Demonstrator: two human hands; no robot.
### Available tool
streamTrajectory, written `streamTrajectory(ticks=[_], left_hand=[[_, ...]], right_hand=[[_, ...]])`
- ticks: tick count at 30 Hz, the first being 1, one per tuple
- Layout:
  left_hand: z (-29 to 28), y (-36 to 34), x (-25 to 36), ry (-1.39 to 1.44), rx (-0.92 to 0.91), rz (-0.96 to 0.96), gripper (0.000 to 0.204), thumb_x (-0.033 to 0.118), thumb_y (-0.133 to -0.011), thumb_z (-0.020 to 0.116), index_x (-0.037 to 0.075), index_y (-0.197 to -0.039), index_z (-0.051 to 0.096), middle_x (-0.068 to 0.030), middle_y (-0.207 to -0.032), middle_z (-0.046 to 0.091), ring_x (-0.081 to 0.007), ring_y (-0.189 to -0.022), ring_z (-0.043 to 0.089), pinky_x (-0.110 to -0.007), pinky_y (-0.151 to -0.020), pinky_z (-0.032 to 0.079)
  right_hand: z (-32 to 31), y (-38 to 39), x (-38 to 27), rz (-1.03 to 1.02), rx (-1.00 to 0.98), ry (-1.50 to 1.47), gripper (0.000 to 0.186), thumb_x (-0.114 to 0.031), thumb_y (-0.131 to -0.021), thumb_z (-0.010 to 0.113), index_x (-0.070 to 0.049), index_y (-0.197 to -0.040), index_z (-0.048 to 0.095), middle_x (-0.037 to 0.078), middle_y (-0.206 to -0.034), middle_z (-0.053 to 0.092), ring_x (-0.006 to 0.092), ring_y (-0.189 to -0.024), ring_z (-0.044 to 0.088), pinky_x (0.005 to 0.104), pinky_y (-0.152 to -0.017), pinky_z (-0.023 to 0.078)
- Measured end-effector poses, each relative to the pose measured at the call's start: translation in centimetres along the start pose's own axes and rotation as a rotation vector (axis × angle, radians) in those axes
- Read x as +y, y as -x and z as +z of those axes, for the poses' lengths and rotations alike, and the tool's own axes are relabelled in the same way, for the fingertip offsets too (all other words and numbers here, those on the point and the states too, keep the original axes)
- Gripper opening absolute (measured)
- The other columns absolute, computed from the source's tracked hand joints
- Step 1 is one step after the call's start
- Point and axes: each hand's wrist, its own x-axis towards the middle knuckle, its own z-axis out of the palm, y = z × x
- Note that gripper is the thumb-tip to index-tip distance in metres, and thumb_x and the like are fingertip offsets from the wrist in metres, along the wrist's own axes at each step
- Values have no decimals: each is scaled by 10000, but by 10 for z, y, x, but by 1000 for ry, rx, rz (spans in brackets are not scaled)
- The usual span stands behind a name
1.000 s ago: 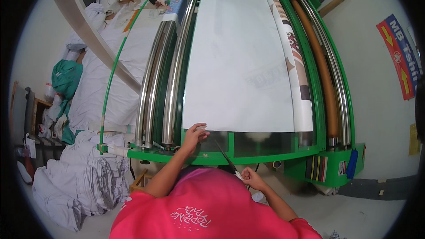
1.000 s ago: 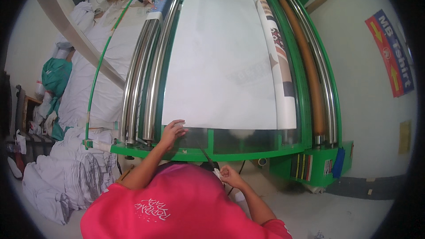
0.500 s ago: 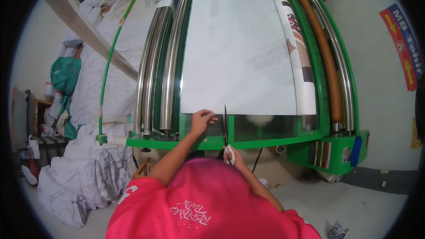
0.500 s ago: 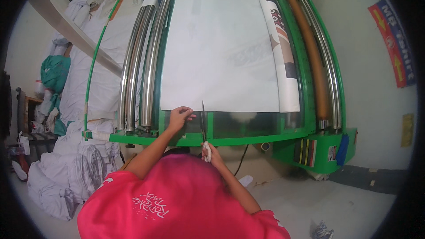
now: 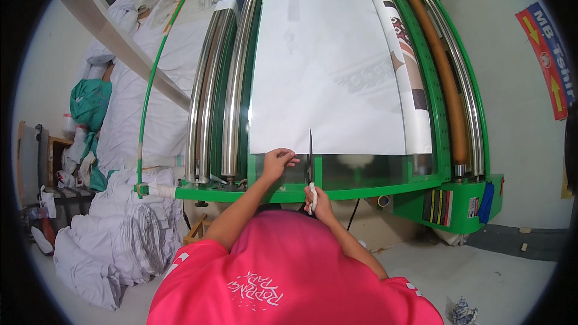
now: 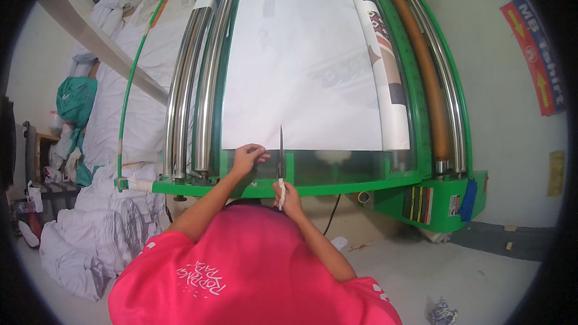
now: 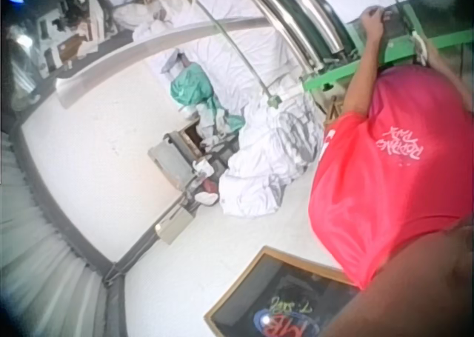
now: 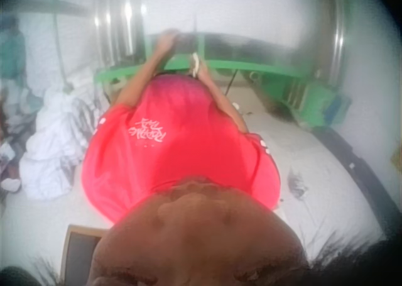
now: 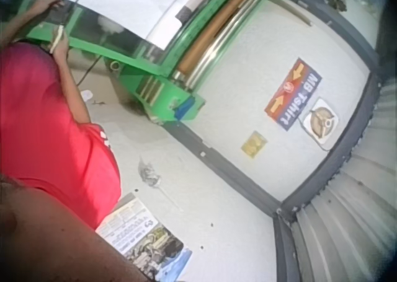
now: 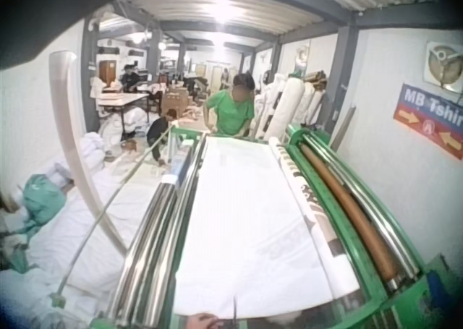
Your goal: The person uses shears to cut a large sheet of white fabric on a green cutting table. They align the fabric, make straight cuts, and separate the pieces with assistance from a coworker.
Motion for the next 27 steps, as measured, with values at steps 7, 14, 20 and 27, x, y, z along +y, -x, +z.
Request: streamTrajectory(ticks=[7, 14, 20, 27], left_hand=[[-1, 0, 3, 20, -32, -16, 222, 114, -1088, 732, -85, -1186, 720, -174, -1139, 800, -270, -999, 825, -318, -811, 654], [-2, 1, 7, 20, -40, -46, 237, 139, -1096, 725, -75, -1196, 720, -165, -1150, 801, -267, -1023, 818, -336, -860, 643], [-6, 1, 13, 76, -51, -88, 209, 118, -1093, 729, -67, -1191, 719, -177, -1153, 807, -269, -989, 827, -314, -815, 652], [-12, 5, 29, 137, -74, -169, 217, 152, -1092, 737, -41, -1189, 734, -178, -1180, 817, -243, -992, 818, -309, -803, 623]], right_hand=[[3, 3, -4, 36, 12, -32, 333, -365, -1089, 768, -60, -1160, 655, -15, -702, 571, 93, -541, 558, 277, -516, 530], [5, -24, -31, -65, 37, 50, 423, -453, -1064, 785, -40, -1107, 707, -16, -664, 594, 104, -509, 592, 280, -486, 489], [9, -58, -70, -79, 19, 147, 470, -529, -1080, 734, -73, -1003, 646, -10, -678, 589, 106, -534, 607, 276, -500, 479], [11, -112, -115, -46, 40, 143, 482, -533, -1076, 737, -60, -1016, 663, -18, -678, 591, 104, -521, 605, 277, -491, 484]])
